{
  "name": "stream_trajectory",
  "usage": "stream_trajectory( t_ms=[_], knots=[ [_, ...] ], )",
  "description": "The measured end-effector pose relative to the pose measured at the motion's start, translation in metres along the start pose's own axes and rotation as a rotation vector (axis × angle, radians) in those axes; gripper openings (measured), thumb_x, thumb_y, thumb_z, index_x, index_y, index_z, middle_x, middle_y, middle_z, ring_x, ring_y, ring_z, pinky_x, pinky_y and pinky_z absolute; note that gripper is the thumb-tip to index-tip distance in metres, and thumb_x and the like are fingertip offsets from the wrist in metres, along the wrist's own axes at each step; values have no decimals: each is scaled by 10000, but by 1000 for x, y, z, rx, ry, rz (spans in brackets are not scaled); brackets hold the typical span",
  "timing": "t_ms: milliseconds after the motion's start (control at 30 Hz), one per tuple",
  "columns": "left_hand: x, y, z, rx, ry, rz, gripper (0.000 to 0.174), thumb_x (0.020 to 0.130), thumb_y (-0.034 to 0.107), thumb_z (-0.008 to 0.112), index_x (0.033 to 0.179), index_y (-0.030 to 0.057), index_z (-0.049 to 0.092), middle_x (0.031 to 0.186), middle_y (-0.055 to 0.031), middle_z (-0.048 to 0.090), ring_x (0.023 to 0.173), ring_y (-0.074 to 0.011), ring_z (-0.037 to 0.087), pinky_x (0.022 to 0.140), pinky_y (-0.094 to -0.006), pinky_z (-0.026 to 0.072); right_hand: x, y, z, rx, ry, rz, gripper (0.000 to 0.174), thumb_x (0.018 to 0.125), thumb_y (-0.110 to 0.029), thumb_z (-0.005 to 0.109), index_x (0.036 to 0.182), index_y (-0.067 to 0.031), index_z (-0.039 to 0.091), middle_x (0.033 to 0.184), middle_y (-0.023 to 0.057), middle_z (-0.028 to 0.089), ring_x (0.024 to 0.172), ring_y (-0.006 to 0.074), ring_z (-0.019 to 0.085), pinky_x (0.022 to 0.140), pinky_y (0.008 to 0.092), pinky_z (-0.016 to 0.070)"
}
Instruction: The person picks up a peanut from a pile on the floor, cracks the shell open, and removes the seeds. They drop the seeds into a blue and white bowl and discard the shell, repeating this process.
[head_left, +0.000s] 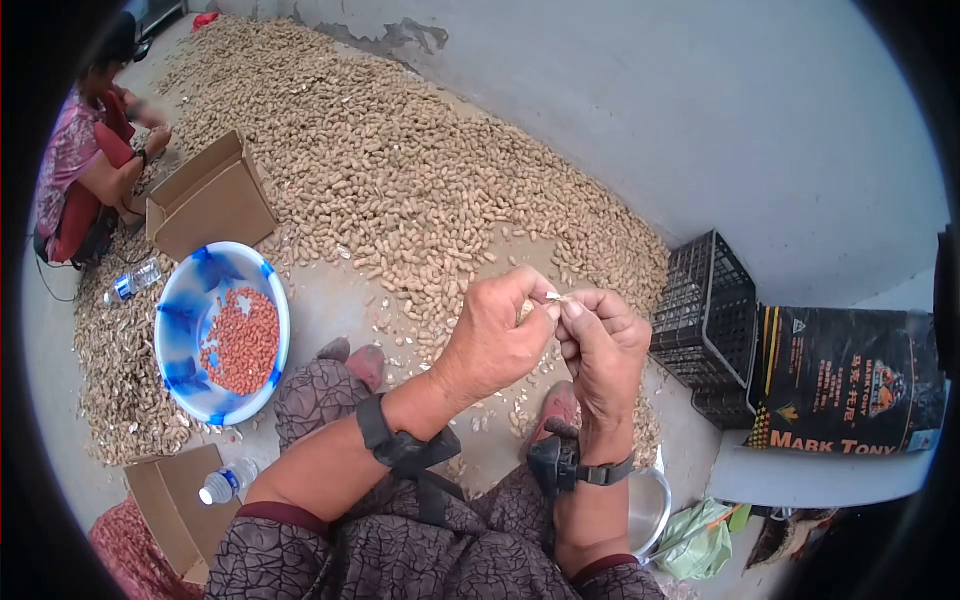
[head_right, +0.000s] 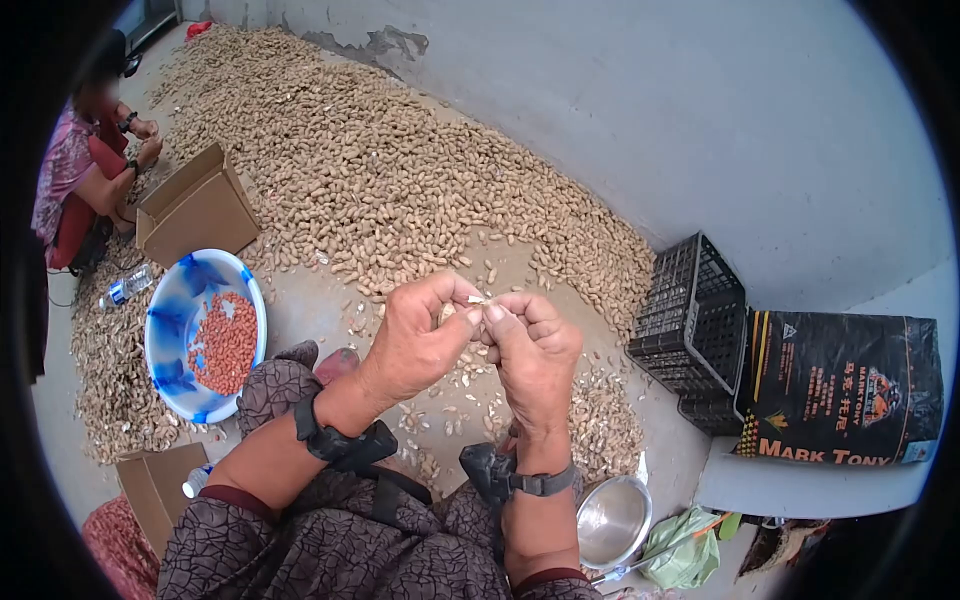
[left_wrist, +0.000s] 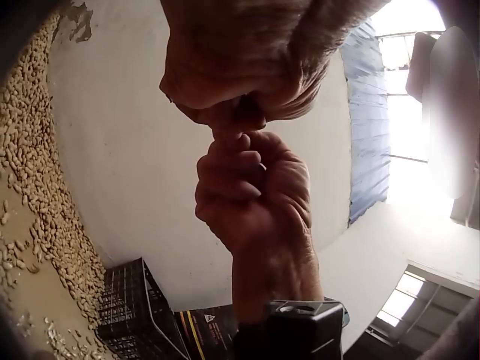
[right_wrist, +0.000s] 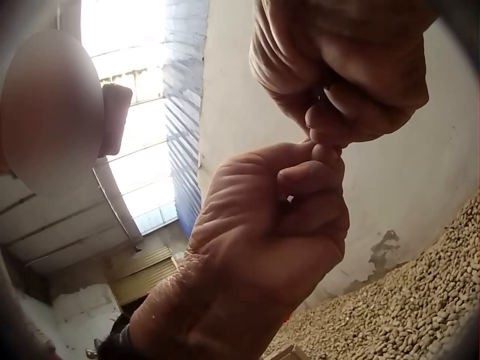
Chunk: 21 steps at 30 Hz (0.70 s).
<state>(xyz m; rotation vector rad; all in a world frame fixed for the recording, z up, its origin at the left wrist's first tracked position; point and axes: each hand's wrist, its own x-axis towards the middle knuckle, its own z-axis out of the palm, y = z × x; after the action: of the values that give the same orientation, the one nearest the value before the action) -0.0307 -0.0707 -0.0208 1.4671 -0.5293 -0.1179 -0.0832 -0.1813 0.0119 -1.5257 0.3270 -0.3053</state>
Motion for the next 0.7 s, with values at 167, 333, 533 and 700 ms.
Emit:
stream_trajectory(
  t_ms=[167,333,533,700],
  knots=[
    [-2,-1,6,38,68,117,66,734,4,530,796,-15,537,666,-88,566,609,-129,556,531,-254,427,4,2,-3,119,-17,112,131,805,-132,549,813,-3,568,635,13,566,476,23,452,379,140,326],
    [-6,1,6,157,59,210,103,729,-6,514,830,-9,527,660,-117,554,585,-203,572,518,-281,438,3,-1,-1,116,-31,100,90,793,-93,542,810,-7,562,630,15,566,455,22,446,368,134,323],
    [-10,-7,10,203,37,255,105,732,-16,507,836,-6,516,664,-116,552,579,-219,570,514,-292,441,4,4,-7,158,-48,121,87,792,-82,548,825,-3,562,638,20,570,447,21,456,353,132,323],
    [-8,1,9,74,39,181,117,738,-10,508,854,-6,496,684,-103,553,608,-195,571,539,-291,442,5,5,-7,271,-87,117,83,795,-69,534,830,0,565,634,23,570,450,21,464,351,134,332]
  ],
)
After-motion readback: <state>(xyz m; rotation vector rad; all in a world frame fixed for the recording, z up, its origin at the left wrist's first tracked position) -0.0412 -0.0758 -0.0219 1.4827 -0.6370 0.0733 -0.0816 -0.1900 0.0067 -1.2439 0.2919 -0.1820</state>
